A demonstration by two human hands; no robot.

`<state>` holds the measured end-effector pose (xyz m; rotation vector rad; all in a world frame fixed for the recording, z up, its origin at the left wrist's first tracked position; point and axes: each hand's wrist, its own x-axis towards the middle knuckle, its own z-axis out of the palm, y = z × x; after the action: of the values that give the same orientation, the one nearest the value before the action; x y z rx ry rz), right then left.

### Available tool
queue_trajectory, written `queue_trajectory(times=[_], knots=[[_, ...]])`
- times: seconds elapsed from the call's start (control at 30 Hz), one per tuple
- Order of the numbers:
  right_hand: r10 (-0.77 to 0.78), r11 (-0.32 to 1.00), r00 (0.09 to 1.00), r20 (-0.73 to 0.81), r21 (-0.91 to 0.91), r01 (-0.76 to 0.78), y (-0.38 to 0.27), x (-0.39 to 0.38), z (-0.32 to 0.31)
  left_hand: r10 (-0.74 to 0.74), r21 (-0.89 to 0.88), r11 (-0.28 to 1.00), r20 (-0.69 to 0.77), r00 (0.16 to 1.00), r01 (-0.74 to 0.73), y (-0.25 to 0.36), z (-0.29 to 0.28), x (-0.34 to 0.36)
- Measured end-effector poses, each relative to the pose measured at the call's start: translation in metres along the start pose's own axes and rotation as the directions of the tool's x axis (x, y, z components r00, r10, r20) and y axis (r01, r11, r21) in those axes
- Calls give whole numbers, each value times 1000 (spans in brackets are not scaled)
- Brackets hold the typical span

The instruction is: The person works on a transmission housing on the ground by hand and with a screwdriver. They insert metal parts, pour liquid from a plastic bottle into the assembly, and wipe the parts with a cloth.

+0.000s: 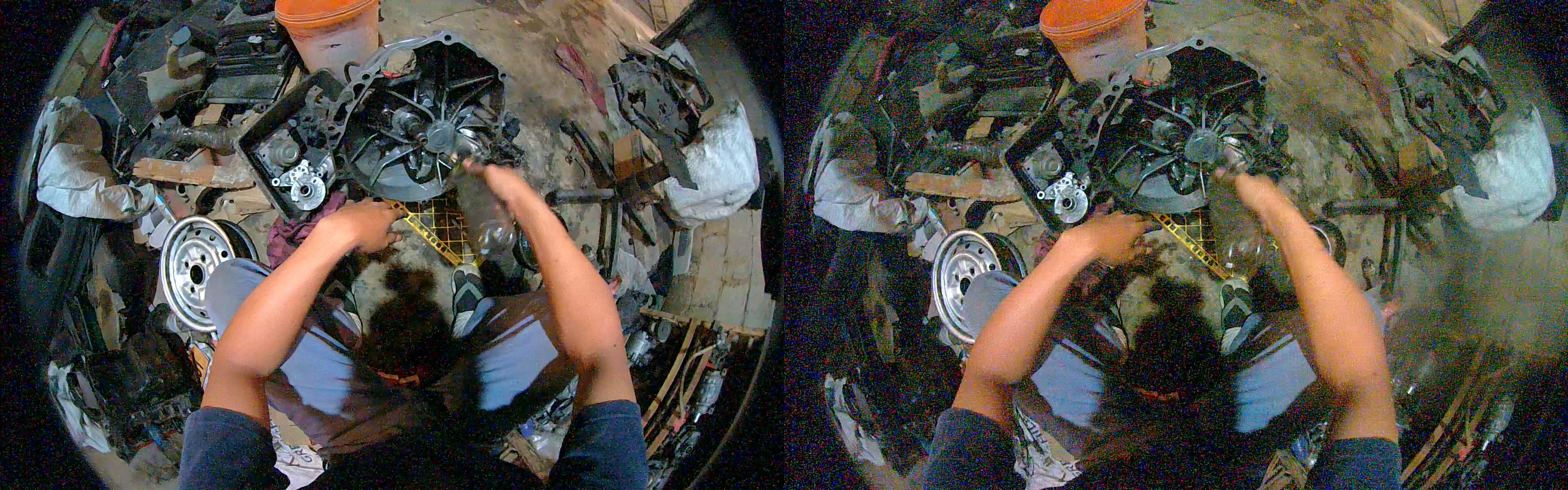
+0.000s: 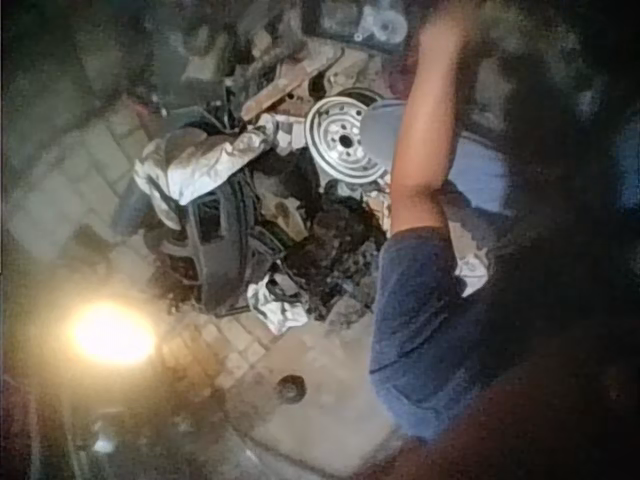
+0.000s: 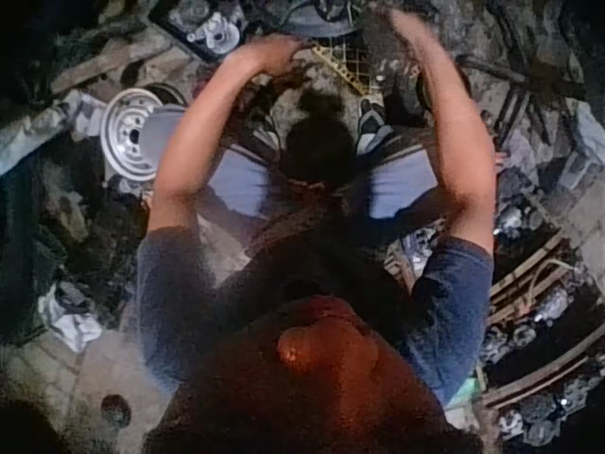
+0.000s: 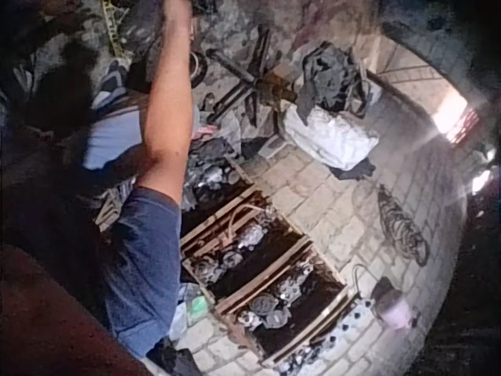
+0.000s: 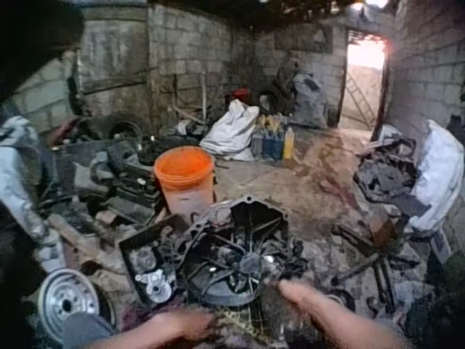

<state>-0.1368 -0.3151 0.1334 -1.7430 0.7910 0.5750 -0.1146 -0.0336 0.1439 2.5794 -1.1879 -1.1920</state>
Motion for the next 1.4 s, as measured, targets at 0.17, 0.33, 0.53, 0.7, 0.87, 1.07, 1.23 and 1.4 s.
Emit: queue_trajectory(times=[0.17,0.33,0.53,0.7,0.87,1.07,1.23,1.4], knots=[[-12,994,999,38,-105,16,13,-32,45,37,67,997,-21,999,-35,-1,10,-8],[11,965,1000,-2,-263,-11,41,-4,62,40,57,998,-92,995,-35,0,14,-22],[-85,964,988,-130,-261,48,48,-10,67,47,30,999,-36,998,-46,-4,22,-41],[-182,917,974,-137,-381,118,39,-22,87,91,73,994,-85,992,-85,-7,29,-53],[-258,812,955,-143,-568,135,36,-16,101,116,69,992,-130,985,-108,-11,39,-63],[-259,749,962,-84,-646,146,37,-12,106,126,79,990,-123,984,-116,-5,39,-74],[-249,765,964,-97,-630,134,44,-4,95,160,87,985,-163,974,-147,-1,42,-75],[-258,791,959,-116,-595,141,37,-27,94,145,93,987,-146,979,-132,5,43,-76]])
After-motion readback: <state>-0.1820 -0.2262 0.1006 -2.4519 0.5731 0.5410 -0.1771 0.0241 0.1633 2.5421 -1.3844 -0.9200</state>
